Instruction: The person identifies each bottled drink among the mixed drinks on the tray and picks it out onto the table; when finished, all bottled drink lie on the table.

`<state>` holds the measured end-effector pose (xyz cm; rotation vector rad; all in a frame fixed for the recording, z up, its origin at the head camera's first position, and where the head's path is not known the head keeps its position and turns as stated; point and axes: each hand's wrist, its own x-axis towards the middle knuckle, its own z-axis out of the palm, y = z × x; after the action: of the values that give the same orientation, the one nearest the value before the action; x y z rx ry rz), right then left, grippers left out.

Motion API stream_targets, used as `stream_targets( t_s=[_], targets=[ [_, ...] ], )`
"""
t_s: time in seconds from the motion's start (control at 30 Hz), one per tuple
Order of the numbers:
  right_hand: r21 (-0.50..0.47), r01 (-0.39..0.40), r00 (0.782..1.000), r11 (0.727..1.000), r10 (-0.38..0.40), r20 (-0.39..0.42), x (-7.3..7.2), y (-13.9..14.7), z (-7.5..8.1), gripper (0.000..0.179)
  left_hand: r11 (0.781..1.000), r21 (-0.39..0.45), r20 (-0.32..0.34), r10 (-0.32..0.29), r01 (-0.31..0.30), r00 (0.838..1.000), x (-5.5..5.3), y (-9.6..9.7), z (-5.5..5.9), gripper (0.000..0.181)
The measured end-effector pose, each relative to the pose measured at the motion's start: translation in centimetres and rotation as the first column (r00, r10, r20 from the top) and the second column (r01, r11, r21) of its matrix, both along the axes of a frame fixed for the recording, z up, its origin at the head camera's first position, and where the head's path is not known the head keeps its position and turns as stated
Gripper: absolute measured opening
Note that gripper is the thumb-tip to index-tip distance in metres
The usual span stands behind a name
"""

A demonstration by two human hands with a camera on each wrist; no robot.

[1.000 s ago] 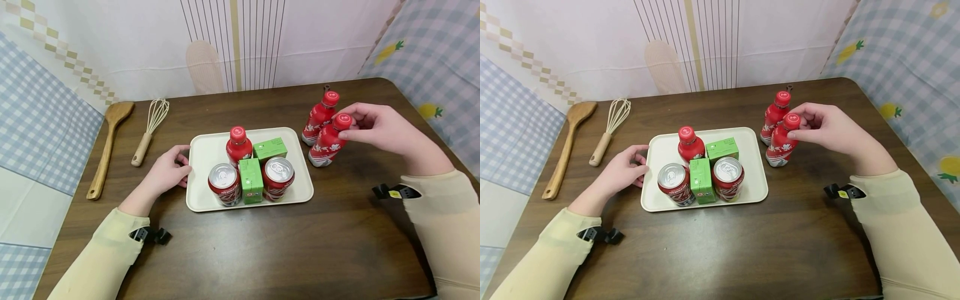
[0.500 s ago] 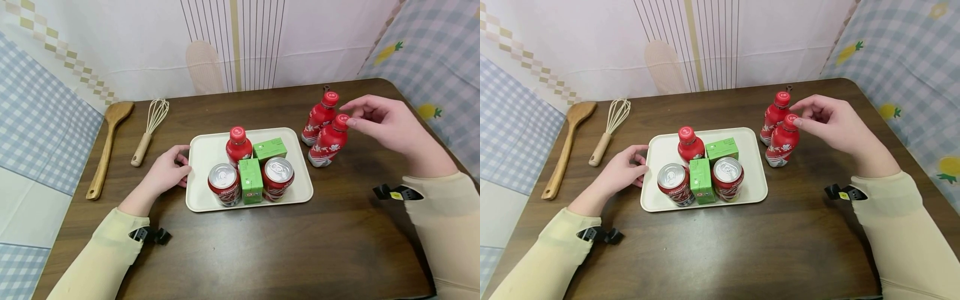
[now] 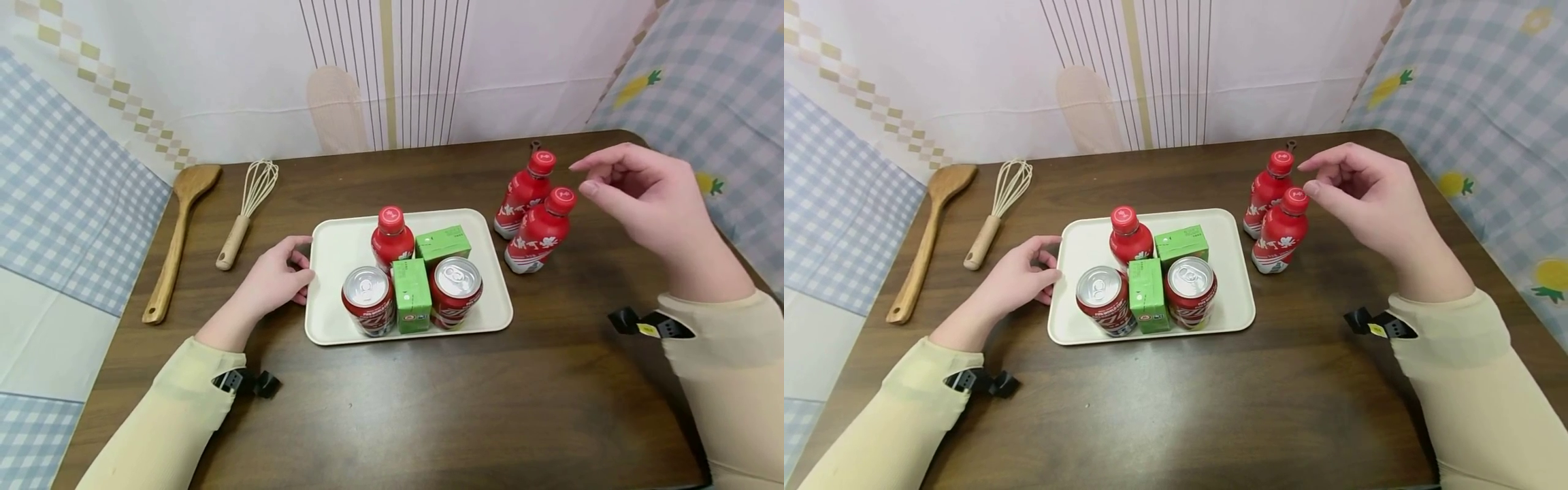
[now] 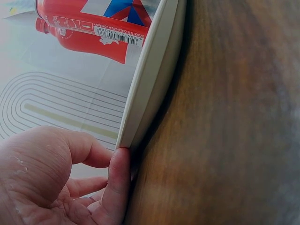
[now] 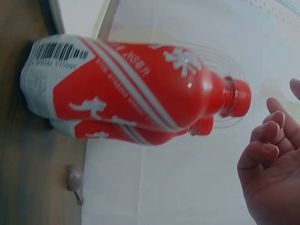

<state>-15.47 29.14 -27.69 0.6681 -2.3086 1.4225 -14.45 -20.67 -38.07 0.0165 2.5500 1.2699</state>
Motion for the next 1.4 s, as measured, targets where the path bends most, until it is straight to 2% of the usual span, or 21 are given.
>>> stream_targets(
  t_s=[0.13, 0.33, 0.6, 0.83, 0.97, 1.27, 1.4],
  targets=[
    [0.016, -0.035, 0.999, 0.999, 0.035, -0.004, 0.2, -0.6, 0.1, 0.023, 1.000, 0.005, 0.002, 0.002, -0.002, 1.000, 0.1, -0.1, -0.1, 0.063],
    [-0.010, -0.091, 0.996, 0.996, 0.091, 0.010, 0.3, -1.5, 0.2, 0.022, 1.000, 0.011, 0.003, 0.006, -0.006, 1.000, 0.1, 0.0, -0.1, 0.062],
    [0.024, -0.120, 0.993, 0.992, 0.121, -0.009, 1.1, -3.7, 1.0, 0.023, 1.000, 0.013, 0.001, 0.003, -0.003, 1.000, 0.0, -0.1, -0.2, 0.062],
    [-0.024, -0.181, 0.983, 0.983, 0.182, 0.023, 1.1, -5.7, 1.4, 0.028, 1.000, 0.022, 0.002, 0.001, -0.002, 1.000, -0.1, -0.1, -0.1, 0.062],
    [0.025, -0.172, 0.985, 0.985, 0.171, 0.030, 1.1, -6.6, 1.5, 0.029, 1.000, 0.019, 0.004, -0.001, 0.001, 1.000, -0.1, 0.0, 0.0, 0.062],
    [0.091, -0.225, 0.974, 0.970, 0.221, 0.050, 0.9, -8.2, 1.4, 0.029, 1.000, 0.021, 0.001, -0.005, 0.005, 1.000, -0.1, 0.0, 0.1, 0.062],
    [0.087, -0.257, 0.966, 0.963, 0.254, 0.050, 0.9, -8.8, 1.4, 0.028, 1.000, 0.017, 0.000, -0.005, 0.005, 1.000, 0.0, 0.0, 0.2, 0.062]
  ],
)
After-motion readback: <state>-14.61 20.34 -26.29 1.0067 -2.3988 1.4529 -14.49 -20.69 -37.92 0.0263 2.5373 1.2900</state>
